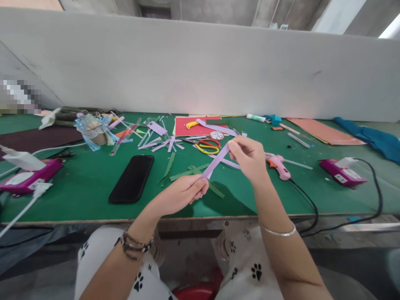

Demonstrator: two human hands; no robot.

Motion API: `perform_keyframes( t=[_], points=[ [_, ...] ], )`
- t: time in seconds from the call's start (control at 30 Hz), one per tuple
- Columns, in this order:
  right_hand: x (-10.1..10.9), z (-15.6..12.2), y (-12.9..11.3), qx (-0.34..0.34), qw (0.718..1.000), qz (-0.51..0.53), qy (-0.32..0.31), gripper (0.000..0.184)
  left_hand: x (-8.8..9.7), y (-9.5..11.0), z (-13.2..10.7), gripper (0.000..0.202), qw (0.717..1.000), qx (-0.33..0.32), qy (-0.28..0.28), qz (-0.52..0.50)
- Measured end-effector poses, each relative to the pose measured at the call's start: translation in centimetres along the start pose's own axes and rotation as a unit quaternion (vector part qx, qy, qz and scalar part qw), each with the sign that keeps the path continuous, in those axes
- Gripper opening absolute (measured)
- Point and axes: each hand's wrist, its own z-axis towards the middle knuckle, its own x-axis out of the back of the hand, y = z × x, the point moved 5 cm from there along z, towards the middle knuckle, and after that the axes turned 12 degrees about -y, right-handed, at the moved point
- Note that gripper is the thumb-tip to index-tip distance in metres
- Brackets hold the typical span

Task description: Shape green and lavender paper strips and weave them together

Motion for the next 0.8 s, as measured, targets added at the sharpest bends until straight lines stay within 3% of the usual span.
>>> perform_keyframes(
  t=[0.17, 0.23, 0.27, 0.37, 0.43, 0.5, 0.57, 0.63, 0.7, 0.8],
  points=[
    [2.3, 0.1, 2.9, -0.091, 0.989, -0.111, 0.042, 0.024, 1.6, -1.2, -0.2, 0.034, 0.994, 0.053, 0.041, 0.085],
    [2.1, 0.1, 4.3, -0.125, 0.971, -0.204, -0.004, 0.017, 2.7, -1.9, -0.5, 0.036, 0.982, 0.094, 0.08, 0.14],
    [1.6, 0.0, 5.1, -0.148, 0.956, -0.247, -0.056, 0.013, 3.4, -2.1, -0.7, 0.037, 0.972, 0.12, 0.105, 0.175],
    [-0.5, -0.7, 7.7, -0.222, 0.89, -0.34, -0.209, 0.021, 5.0, -2.7, -1.5, 0.039, 0.912, 0.224, 0.173, 0.296],
    [-1.4, -1.0, 8.6, -0.247, 0.866, -0.359, -0.247, 0.015, 5.3, -3.0, -1.9, 0.04, 0.864, 0.299, 0.184, 0.36],
    [-1.7, -1.0, 8.8, -0.253, 0.863, -0.357, -0.253, 0.008, 5.1, -3.0, -1.8, 0.041, 0.831, 0.337, 0.181, 0.405],
    [-1.6, -0.8, 8.4, -0.249, 0.866, -0.351, -0.255, 0.017, 4.5, -2.7, -1.3, 0.044, 0.809, 0.322, 0.189, 0.454],
    [-1.1, -0.5, 7.5, -0.237, 0.873, -0.343, -0.254, 0.02, 3.3, -2.2, -0.5, 0.049, 0.803, 0.264, 0.18, 0.504],
    [-0.3, -0.3, 6.2, -0.215, 0.895, -0.313, -0.233, 0.021, 1.5, -2.0, 0.5, 0.052, 0.821, 0.192, 0.121, 0.524],
    [1.6, -0.2, 3.8, -0.15, 0.955, -0.211, -0.142, 0.023, -1.7, -2.3, 1.6, 0.054, 0.865, 0.095, -0.012, 0.492]
  ],
)
